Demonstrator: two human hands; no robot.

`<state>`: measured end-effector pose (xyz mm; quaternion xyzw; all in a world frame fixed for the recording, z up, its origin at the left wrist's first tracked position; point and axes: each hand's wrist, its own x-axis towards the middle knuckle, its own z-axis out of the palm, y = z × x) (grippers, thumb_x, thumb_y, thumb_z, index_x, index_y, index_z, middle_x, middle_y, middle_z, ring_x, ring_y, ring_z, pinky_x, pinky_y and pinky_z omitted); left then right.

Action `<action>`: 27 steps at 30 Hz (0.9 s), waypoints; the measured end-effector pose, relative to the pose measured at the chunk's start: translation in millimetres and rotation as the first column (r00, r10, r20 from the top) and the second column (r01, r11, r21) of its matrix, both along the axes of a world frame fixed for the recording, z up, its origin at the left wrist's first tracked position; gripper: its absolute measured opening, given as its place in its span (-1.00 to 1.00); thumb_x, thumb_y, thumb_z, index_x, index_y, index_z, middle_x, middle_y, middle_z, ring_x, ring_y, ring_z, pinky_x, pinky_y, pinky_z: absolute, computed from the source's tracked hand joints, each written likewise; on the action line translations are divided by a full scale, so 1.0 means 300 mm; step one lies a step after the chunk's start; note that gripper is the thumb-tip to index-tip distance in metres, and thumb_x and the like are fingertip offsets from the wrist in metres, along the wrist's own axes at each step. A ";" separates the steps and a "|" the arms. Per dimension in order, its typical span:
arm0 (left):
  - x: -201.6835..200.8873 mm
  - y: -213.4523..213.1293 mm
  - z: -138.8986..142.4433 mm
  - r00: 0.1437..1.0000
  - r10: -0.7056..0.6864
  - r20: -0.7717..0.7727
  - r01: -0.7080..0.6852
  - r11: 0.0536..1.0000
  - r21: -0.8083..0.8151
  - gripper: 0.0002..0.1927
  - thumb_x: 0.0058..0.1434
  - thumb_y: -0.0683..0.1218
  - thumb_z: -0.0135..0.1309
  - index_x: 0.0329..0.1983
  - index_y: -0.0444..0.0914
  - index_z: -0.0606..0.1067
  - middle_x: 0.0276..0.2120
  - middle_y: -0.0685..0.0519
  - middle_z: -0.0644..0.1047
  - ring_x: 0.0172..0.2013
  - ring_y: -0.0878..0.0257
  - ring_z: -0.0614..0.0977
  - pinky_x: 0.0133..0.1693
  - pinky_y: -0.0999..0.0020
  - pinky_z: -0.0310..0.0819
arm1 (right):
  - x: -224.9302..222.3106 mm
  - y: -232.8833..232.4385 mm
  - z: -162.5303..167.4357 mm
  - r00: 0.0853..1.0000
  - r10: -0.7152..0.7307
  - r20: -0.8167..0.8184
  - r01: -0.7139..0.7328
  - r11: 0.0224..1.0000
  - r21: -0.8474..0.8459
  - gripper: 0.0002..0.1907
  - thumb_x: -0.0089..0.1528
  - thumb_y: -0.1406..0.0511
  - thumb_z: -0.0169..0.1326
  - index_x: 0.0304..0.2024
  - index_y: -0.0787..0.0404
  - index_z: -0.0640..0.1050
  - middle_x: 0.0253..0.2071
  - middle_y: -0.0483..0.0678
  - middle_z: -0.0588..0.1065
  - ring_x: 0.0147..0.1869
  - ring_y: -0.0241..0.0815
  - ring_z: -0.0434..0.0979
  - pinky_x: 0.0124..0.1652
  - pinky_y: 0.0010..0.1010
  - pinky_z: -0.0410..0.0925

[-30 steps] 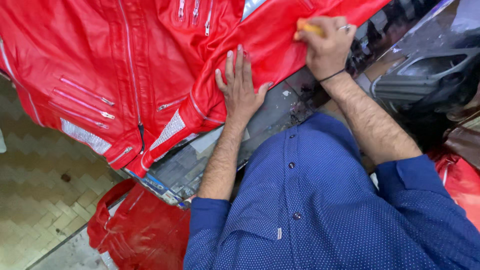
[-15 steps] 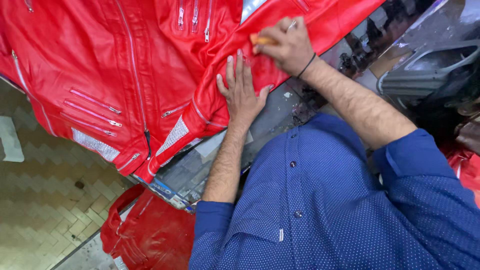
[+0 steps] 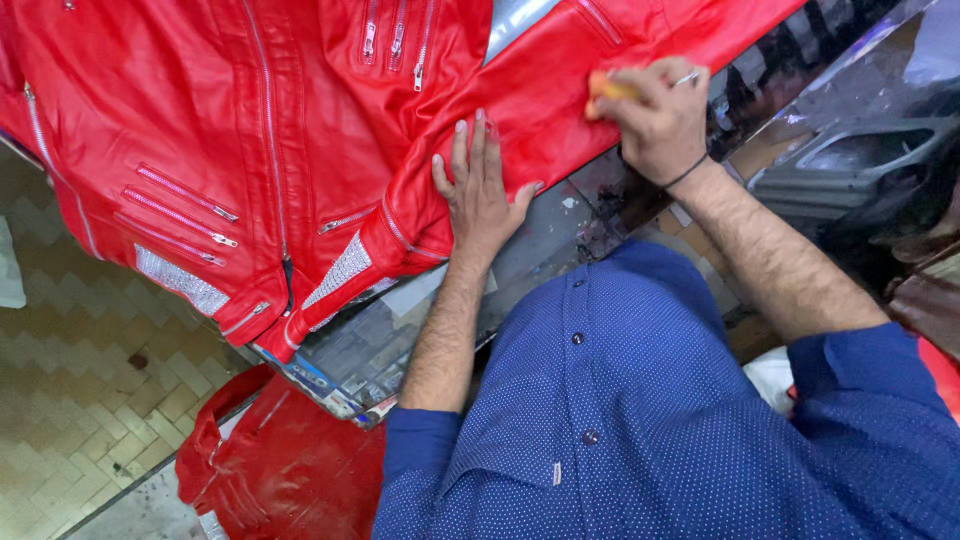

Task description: The person wipes the surface of a red leather jacket with a sponge, moving along the sleeves and body. The jacket is repositioned several times to access different areas. The person repeatedly dips the sponge into a red liquid container to continue wiping.

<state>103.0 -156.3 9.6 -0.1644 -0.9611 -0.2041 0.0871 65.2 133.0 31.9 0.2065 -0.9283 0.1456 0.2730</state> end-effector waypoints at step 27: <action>-0.029 0.109 0.056 0.993 0.112 -0.024 -0.114 0.973 -0.201 -0.10 0.06 0.25 0.23 0.43 -0.21 0.31 0.51 0.02 0.20 0.49 -0.01 0.14 0.39 -0.31 -0.20 | -0.397 0.356 0.172 0.996 -0.084 -0.020 0.076 0.963 -0.259 -0.75 0.16 0.33 0.25 -0.10 -0.04 0.63 0.09 -0.18 0.55 0.06 -0.09 0.48 -0.04 -0.11 0.20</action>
